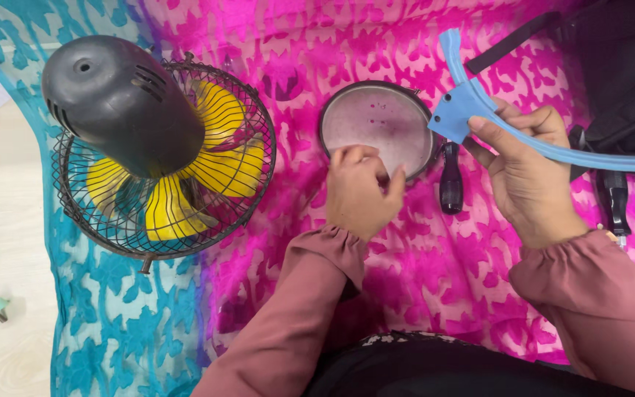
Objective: The person aligns a light blue plastic bracket to a round metal fan base and secures it using a screwdriver. They insert and tighten multiple screws into the base while holding the bracket in place.
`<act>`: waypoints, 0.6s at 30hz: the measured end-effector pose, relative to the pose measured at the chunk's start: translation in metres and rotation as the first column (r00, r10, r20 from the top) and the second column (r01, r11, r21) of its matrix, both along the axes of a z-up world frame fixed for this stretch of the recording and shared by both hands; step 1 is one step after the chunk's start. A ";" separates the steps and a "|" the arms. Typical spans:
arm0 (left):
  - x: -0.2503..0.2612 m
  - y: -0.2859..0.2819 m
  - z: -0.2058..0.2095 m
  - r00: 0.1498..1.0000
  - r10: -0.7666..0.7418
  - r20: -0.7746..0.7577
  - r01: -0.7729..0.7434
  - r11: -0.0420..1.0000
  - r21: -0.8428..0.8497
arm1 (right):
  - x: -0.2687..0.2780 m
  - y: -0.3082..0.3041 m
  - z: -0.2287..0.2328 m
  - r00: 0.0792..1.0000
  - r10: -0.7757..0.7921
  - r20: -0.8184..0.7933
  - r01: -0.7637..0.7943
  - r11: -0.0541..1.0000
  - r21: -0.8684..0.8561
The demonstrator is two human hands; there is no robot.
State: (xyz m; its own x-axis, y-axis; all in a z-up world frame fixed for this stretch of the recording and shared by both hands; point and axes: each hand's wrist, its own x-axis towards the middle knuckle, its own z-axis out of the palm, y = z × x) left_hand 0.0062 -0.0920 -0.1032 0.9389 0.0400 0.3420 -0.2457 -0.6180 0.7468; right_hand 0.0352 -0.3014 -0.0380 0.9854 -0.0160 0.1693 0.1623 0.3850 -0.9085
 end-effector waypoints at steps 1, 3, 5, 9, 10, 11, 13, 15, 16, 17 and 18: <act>0.001 0.001 0.000 0.995 0.100 -0.027 -0.099 0.995 0.019 | 0.000 0.004 -0.003 1.000 -0.013 0.016 0.014 1.000 -0.017; 0.007 0.005 0.002 0.952 0.296 -0.075 -0.292 0.954 0.064 | 0.003 0.016 -0.010 0.998 -0.039 0.047 0.041 0.998 -0.051; 0.016 0.013 0.004 0.922 0.326 -0.208 -0.319 0.945 0.067 | 0.009 0.029 -0.019 0.997 -0.074 -0.007 0.073 0.995 -0.073; 0.030 0.026 0.003 0.931 0.362 -0.045 -0.363 0.932 -0.015 | 0.027 0.051 -0.038 0.991 -0.110 -0.075 0.092 0.973 -0.211; 0.034 0.030 0.001 0.927 0.348 -0.141 -0.352 0.936 0.001 | 0.032 0.055 -0.043 0.991 -0.130 0.028 0.132 0.943 -0.305; 0.039 0.035 -0.001 0.913 0.333 -0.237 -0.339 0.941 0.016 | 0.037 0.060 -0.050 0.982 -0.138 0.132 0.180 0.903 -0.390; 0.045 0.041 -0.005 0.893 0.312 -0.324 -0.318 0.948 0.036 | 0.048 0.067 -0.061 0.942 -0.147 0.302 0.292 0.801 -0.523; 0.047 0.045 -0.011 0.898 0.308 -0.315 -0.307 0.950 0.054 | 0.057 0.071 -0.069 0.892 -0.149 0.427 0.406 0.678 -0.613; 0.047 0.046 -0.013 0.892 0.309 -0.329 -0.310 0.949 0.051 | 0.059 0.071 -0.071 0.899 -0.148 0.413 0.393 0.690 -0.608; 0.047 0.047 -0.014 0.887 0.310 -0.342 -0.313 0.949 0.048 | 0.061 0.073 -0.071 0.905 -0.147 0.399 0.380 0.701 -0.603; 0.048 0.048 -0.014 0.883 0.309 -0.354 -0.314 0.948 0.042 | 0.062 0.075 -0.071 0.910 -0.147 0.387 0.369 0.711 -0.599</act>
